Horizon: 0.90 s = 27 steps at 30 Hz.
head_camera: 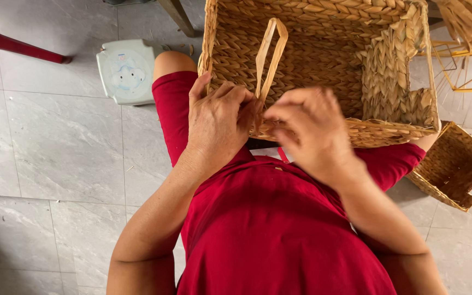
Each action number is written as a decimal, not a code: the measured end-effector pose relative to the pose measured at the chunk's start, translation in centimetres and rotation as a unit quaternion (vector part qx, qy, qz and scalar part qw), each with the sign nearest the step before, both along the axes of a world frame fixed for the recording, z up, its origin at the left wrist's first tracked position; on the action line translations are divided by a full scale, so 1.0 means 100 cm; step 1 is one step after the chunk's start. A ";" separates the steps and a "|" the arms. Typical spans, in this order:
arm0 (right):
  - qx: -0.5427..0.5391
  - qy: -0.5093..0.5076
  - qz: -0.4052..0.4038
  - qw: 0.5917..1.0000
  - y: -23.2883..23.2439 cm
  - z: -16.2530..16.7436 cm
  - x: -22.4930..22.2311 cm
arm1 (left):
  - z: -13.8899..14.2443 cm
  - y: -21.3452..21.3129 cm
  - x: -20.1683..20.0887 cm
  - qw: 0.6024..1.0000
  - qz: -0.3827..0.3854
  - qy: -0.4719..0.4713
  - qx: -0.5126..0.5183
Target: The person sits on the floor with a woven water hyacinth basket on their lap and weaves a flat palm-leaf strip along the basket's rim by hand, tucking and pulling the strip to bind the edge, working around the rim.
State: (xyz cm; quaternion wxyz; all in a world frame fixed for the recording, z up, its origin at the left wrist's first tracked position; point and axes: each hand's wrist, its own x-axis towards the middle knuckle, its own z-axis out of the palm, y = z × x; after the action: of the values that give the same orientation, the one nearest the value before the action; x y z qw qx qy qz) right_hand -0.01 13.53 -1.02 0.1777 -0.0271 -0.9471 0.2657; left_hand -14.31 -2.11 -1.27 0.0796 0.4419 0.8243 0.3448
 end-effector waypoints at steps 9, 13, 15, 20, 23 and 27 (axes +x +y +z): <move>-0.336 0.085 0.189 0.919 -0.007 0.042 0.073 | 0.001 -0.002 0.001 0.999 -0.001 -0.033 0.001; -0.456 0.184 0.323 0.808 0.023 0.062 0.116 | 0.000 0.000 0.000 1.000 -0.004 0.002 -0.009; -0.345 0.150 0.196 0.905 0.023 0.037 0.103 | -0.001 0.001 0.001 1.000 -0.002 0.000 -0.010; -0.074 0.036 0.085 0.993 -0.012 -0.023 0.040 | -0.003 0.000 0.002 1.000 0.000 0.013 -0.007; -0.160 0.065 0.084 0.981 -0.023 -0.021 0.030 | -0.002 -0.001 0.003 1.000 0.000 0.017 -0.007; -0.279 0.099 0.073 0.952 -0.014 0.000 0.078 | 0.001 0.000 0.003 1.000 0.012 -0.017 0.016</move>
State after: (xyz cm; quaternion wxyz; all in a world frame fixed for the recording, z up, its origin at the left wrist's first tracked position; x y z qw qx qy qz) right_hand 7.80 12.13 -0.99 0.2367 0.0200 -0.8124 0.5325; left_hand -14.01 -2.12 -1.21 0.0820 0.4272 0.8225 0.3665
